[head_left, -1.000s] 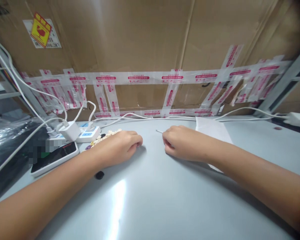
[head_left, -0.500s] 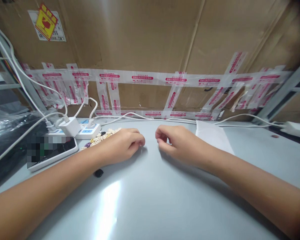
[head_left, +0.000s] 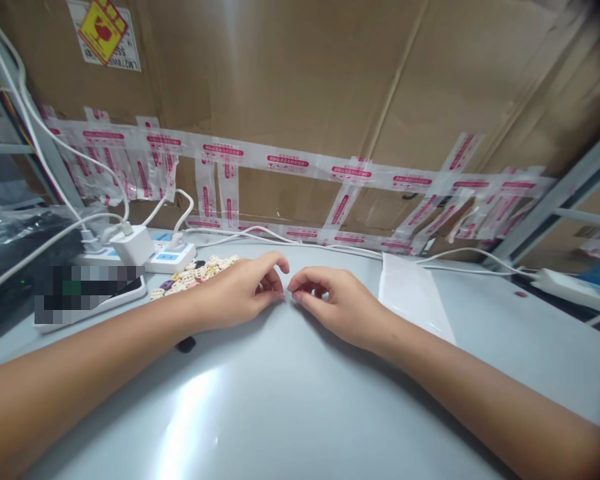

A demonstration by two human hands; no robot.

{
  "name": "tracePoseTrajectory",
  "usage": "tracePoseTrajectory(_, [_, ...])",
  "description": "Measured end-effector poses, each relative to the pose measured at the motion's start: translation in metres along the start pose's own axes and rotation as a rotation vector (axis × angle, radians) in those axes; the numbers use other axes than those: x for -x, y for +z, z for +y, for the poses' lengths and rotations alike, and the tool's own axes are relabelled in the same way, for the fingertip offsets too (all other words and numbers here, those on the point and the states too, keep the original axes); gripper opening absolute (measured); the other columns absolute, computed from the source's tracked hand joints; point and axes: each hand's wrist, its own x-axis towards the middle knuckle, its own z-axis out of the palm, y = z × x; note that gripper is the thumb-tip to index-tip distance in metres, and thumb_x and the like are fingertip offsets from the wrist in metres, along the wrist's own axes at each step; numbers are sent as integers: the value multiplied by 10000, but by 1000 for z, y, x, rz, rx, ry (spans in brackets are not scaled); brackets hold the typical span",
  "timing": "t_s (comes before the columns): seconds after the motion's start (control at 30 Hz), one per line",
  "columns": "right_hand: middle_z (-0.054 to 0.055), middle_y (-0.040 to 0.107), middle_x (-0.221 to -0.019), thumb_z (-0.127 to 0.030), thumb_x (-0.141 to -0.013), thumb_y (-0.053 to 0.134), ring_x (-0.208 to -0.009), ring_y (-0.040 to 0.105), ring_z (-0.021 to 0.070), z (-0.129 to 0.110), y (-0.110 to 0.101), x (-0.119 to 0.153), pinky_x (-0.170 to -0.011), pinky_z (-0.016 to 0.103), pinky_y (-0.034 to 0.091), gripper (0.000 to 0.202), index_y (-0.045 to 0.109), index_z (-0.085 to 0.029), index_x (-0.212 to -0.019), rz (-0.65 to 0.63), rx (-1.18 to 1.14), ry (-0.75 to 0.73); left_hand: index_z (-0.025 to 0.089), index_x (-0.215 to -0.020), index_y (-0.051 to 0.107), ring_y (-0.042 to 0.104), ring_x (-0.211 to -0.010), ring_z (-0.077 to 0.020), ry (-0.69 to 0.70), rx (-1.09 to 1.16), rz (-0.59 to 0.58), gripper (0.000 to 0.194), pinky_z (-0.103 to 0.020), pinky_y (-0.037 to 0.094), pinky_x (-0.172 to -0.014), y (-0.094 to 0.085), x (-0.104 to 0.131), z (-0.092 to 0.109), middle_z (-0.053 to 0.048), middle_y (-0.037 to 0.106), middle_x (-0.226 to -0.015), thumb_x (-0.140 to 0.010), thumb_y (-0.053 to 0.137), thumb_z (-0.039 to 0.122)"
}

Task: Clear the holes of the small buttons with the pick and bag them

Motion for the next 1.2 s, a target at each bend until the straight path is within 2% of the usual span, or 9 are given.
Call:
tracePoseTrajectory(0.23, [-36,680,-803,-112,-836,583,-727,588,129,-4,1,1,-661,252,432,119,595,-228,-859,41,-32,-22,258,-1142,456,618,-764,-160,-20,-4,-32,239,-286,440,-675,-1,2,7,8,714,-905,-923,542,300])
tracePoseTrajectory(0.8, [-35,683,-765,-103,-824,583,-721,593,140,-7,2,3,-652,262,417,137,643,-226,-812,-18,93,-13,296,-1182,444,639,-821,-157,-10,7,-89,285,-270,450,-707,1,4,3,31,715,-969,-917,534,240])
tracePoseTrajectory(1.2, [-51,712,-789,-115,-826,602,-756,625,132,-9,2,4,-688,261,442,137,667,-232,-802,-8,17,1,320,-1157,431,619,-794,-153,-22,-29,-105,198,-275,433,-677,1,7,11,59,706,-952,-965,477,332])
